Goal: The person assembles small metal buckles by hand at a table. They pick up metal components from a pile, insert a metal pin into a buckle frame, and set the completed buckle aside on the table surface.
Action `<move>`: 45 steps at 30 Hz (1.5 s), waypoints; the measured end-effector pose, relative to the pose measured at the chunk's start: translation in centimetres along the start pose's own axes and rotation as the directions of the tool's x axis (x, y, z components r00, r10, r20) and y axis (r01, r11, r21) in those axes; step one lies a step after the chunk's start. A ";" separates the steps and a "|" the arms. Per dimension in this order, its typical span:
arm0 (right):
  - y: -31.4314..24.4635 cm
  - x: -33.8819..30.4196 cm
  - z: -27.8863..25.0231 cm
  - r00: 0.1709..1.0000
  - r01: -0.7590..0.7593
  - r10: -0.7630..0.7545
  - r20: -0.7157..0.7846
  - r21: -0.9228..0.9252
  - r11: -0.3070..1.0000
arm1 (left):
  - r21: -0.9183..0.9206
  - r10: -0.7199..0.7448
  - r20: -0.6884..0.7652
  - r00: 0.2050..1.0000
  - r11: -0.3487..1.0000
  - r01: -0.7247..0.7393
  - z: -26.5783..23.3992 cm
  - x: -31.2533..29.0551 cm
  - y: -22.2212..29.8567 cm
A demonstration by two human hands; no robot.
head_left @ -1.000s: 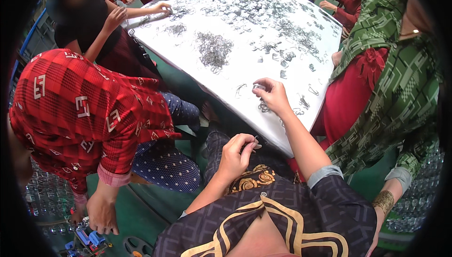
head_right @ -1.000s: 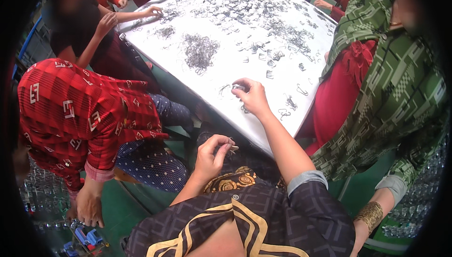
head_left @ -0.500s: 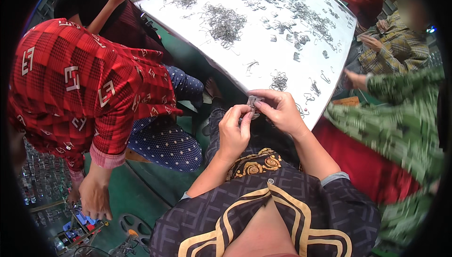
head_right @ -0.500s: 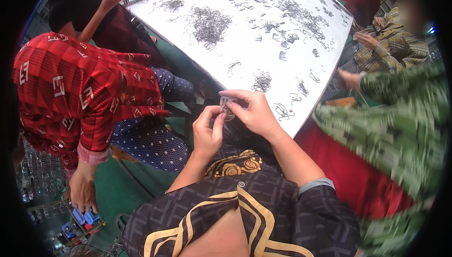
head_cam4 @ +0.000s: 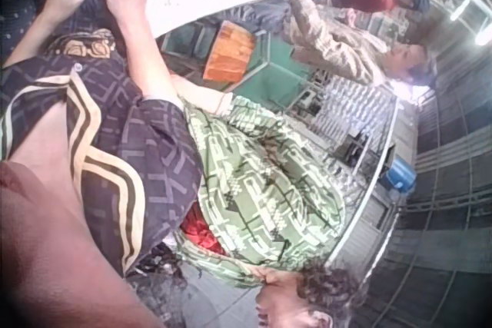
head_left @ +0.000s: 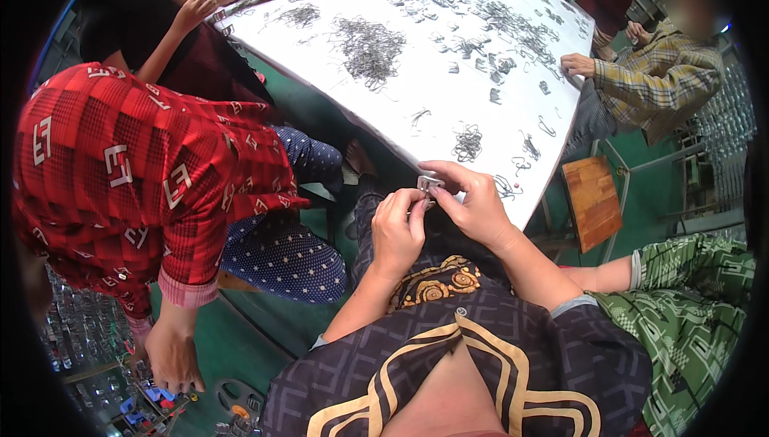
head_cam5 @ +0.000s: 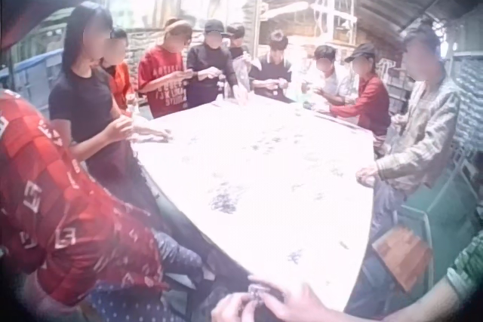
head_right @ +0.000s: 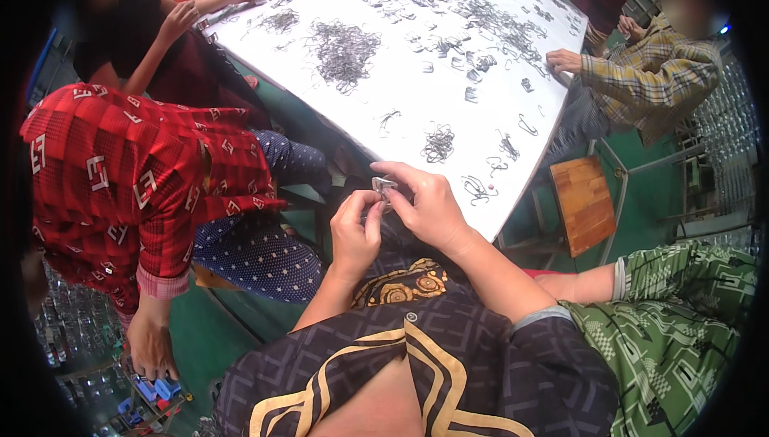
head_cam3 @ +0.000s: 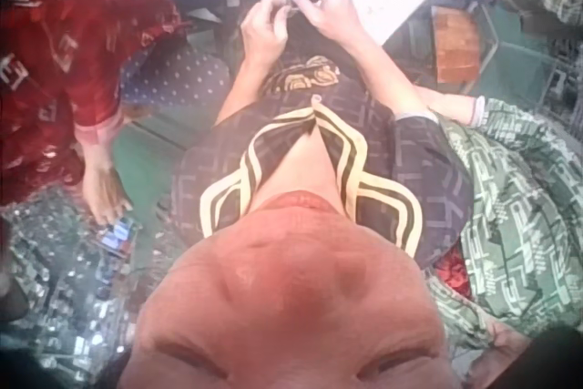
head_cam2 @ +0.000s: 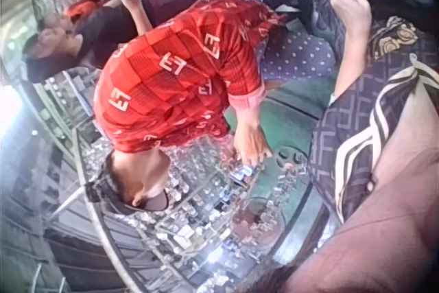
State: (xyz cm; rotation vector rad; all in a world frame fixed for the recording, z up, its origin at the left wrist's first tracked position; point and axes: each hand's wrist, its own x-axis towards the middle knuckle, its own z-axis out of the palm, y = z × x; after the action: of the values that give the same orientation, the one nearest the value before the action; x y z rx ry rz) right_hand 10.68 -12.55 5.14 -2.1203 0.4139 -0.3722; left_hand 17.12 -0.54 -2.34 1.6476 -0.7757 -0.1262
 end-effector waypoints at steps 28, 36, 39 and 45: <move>5.8 -4.8 0.7 0.957 0.256 -0.260 -0.130 -0.052 0.965 | 0.149 0.028 0.121 0.992 0.988 -0.046 0.5 5.9 -5.6; 7.4 -5.9 0.2 0.954 0.265 -0.267 -0.135 -0.031 0.964 | 0.420 0.127 0.068 0.990 0.896 -0.144 5.6 11.2 -8.6; 7.6 -6.6 0.2 0.951 0.274 -0.270 -0.150 0.007 0.962 | 0.428 0.151 0.193 0.970 0.876 -0.222 6.6 11.4 -8.2; 7.8 -7.5 -0.1 0.951 0.276 -0.270 -0.150 0.021 0.961 | 0.639 0.259 0.109 0.960 0.721 -0.267 4.3 15.8 -10.2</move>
State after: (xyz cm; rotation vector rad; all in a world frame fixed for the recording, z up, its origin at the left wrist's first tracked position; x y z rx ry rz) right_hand 2.70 -13.53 -2.10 -2.1200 0.1923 -0.6935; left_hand 31.35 -12.55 -7.45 2.1635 -1.1419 0.3873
